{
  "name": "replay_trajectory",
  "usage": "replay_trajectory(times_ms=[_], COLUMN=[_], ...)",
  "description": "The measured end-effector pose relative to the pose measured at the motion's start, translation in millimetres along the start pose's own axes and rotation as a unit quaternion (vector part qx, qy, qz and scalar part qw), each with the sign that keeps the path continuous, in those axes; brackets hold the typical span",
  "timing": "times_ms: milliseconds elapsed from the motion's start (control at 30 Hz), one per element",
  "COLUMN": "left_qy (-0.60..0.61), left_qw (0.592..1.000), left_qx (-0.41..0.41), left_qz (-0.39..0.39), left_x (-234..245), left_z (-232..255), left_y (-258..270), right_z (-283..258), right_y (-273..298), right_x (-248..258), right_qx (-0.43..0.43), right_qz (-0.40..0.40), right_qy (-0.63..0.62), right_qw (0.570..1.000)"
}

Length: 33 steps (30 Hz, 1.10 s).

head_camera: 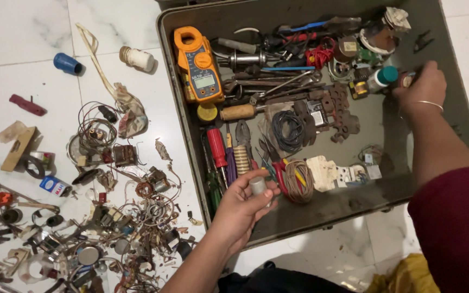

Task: The person organizes various electrical components and tools by sorting through a pile on the floor and placing specific items back into a metal toolbox.

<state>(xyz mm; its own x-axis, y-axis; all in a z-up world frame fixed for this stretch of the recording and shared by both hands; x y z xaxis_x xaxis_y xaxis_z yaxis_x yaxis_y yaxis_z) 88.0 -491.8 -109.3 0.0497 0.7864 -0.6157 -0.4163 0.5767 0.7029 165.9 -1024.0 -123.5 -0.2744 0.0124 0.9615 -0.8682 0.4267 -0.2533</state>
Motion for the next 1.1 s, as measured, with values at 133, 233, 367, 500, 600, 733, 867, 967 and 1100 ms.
replay_trajectory(times_ms=[133, 233, 367, 500, 600, 733, 867, 967, 1100], left_qy=[0.013, 0.013, 0.022, 0.004, 0.006, 0.010, 0.013, 0.010, -0.016], left_qw=[1.000, 1.000, 1.000, 1.000, 1.000, 1.000, 1.000, 0.999, 0.995], left_qx=[0.006, -0.001, 0.006, 0.006, 0.009, 0.002, -0.004, -0.026, -0.086], left_qz=[0.002, -0.001, 0.001, 0.001, 0.008, 0.003, 0.019, 0.023, 0.040], left_x=[0.5, -0.9, -1.1, -3.9, -3.8, -4.8, -3.9, -1.0, 8.1], left_z=[-2.3, -1.9, -1.0, 1.8, 1.8, 3.4, 3.8, 4.8, -0.3], left_y=[-0.2, -2.2, -0.7, -1.7, -0.8, -0.6, 0.4, -3.7, -14.1], right_z=[-20.2, -24.2, -11.8, 18.9, 39.9, 42.1, -10.3, -114.1, -248.8], right_y=[-10.4, -6.8, -7.1, -5.1, -6.2, 17.7, 49.4, 88.9, 151.0], right_x=[-3.1, -4.1, -8.5, -29.8, -47.2, -28.1, -13.2, 18.2, 32.7], right_qx=[0.068, 0.010, 0.004, 0.008, -0.009, -0.047, -0.182, -0.130, -0.076], right_qz=[-0.021, -0.015, 0.009, 0.055, 0.097, 0.217, 0.121, 0.007, -0.369], right_qy=[0.003, 0.042, 0.069, 0.016, 0.002, 0.015, -0.332, -0.453, -0.510], right_qw=[0.997, 0.999, 0.998, 0.998, 0.995, 0.975, 0.918, 0.882, 0.774])
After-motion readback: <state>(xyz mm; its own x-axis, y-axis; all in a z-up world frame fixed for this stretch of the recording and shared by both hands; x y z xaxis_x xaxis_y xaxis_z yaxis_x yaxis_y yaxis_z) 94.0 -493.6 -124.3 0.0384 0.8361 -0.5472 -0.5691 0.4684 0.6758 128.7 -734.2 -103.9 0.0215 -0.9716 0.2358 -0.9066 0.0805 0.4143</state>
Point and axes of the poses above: each hand's wrist, its own y-axis away from the middle knuckle, its own x-axis out of the back of the hand, z = x × y, the point moved 7 cm from there along -y, towards the middle knuckle, and after that the axes turned 7 degrees about x, right-handed, at the moved point
